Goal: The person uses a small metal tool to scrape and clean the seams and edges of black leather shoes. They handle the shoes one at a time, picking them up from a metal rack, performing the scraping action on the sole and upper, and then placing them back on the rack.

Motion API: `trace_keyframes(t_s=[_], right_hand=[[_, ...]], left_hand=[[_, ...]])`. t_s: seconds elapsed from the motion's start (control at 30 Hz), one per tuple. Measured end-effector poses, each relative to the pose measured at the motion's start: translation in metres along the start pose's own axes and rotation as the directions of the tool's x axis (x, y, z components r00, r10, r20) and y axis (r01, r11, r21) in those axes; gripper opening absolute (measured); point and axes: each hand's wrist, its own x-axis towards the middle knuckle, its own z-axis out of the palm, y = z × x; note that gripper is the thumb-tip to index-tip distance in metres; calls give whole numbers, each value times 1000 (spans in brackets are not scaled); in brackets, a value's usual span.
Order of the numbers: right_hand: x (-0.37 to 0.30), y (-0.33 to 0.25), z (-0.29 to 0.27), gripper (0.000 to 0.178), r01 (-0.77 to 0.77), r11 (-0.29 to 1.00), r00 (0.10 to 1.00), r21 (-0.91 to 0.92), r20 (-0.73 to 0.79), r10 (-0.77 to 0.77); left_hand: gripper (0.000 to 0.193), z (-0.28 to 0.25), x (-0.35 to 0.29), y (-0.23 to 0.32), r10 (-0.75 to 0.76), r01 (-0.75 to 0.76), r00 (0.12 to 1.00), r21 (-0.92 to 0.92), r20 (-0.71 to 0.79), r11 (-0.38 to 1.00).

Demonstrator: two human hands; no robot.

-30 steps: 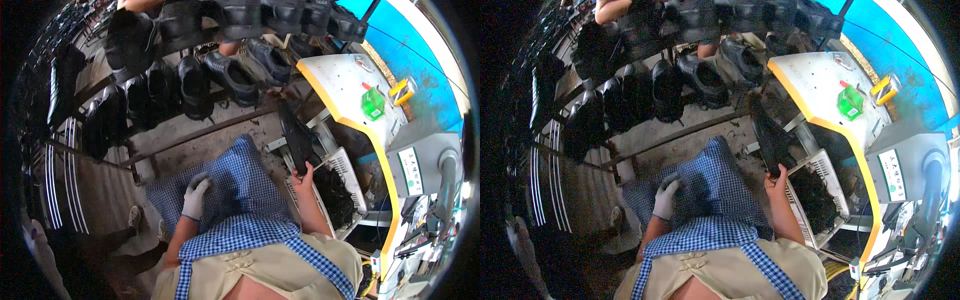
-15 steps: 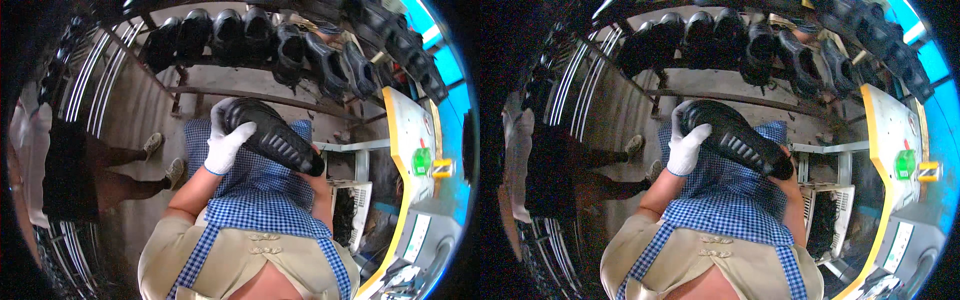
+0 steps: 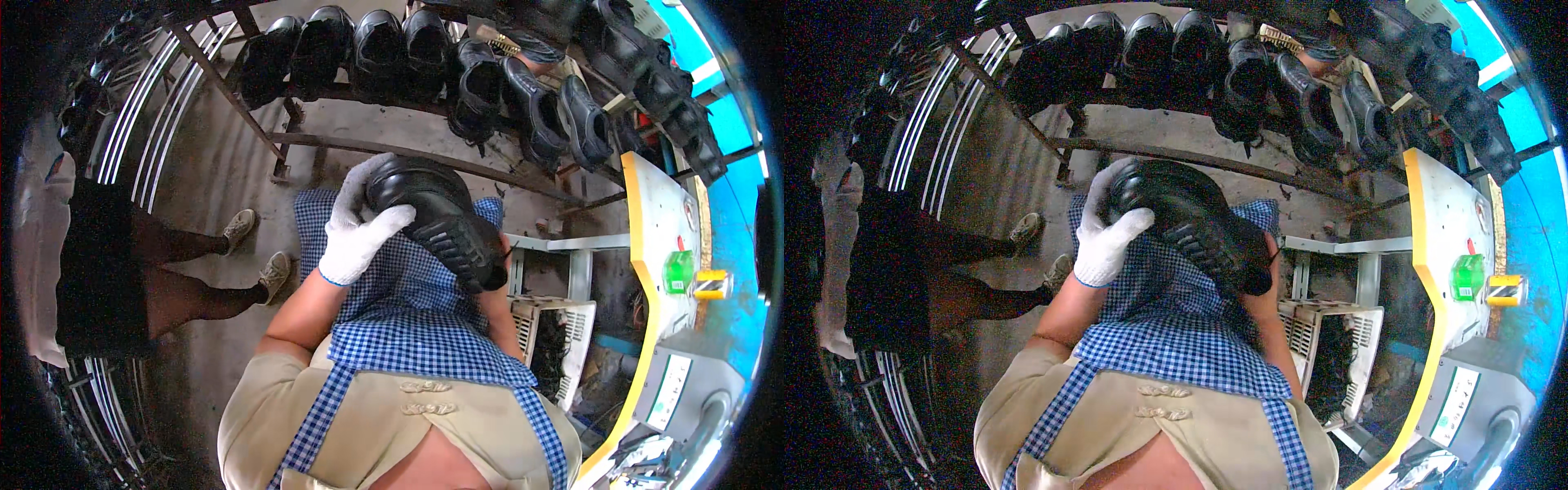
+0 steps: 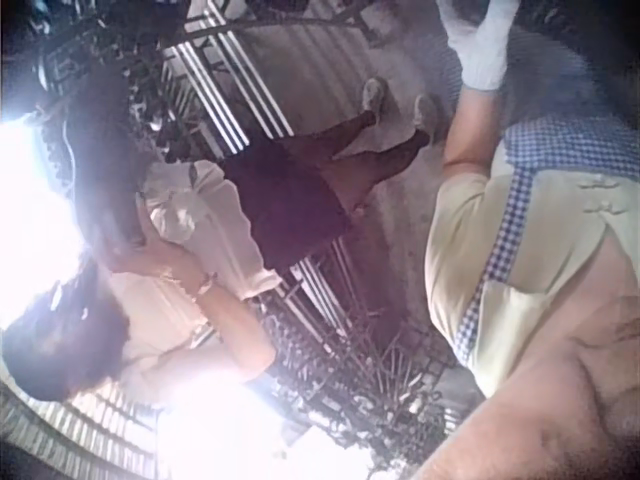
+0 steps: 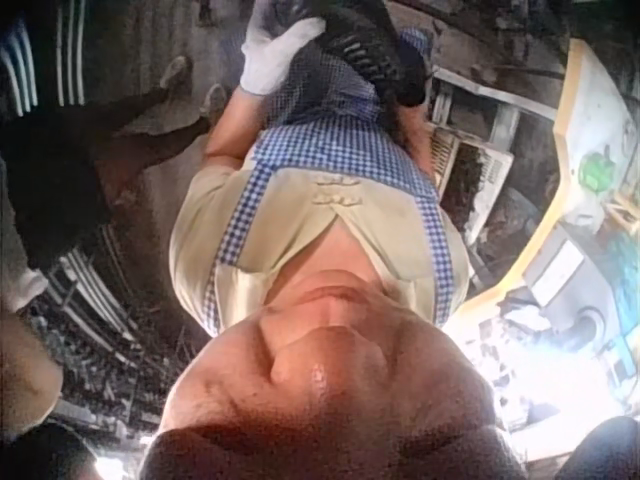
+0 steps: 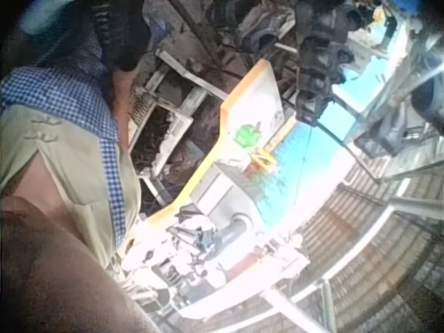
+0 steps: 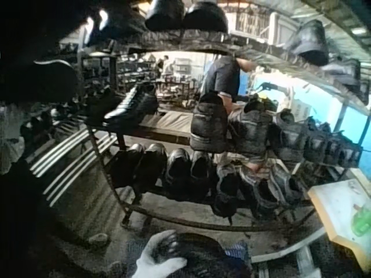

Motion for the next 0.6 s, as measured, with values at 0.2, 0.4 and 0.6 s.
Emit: trace_keyframes(t_s=[0.2,0.4,0.6], right_hand=[[30,-36,-42,37,42,774,992,-632,117,42],[66,-163,3,22,620,751,775,-227,330,-540],[86,-222,24,27,889,403,444,-216,619,-648]], left_hand=[[72,-4,2,5,141,-141,990,142,6,980],[64,-7,16,32,66,-194,931,335,358,922],[63,5,10,36,-4,-177,898,369,441,912]])
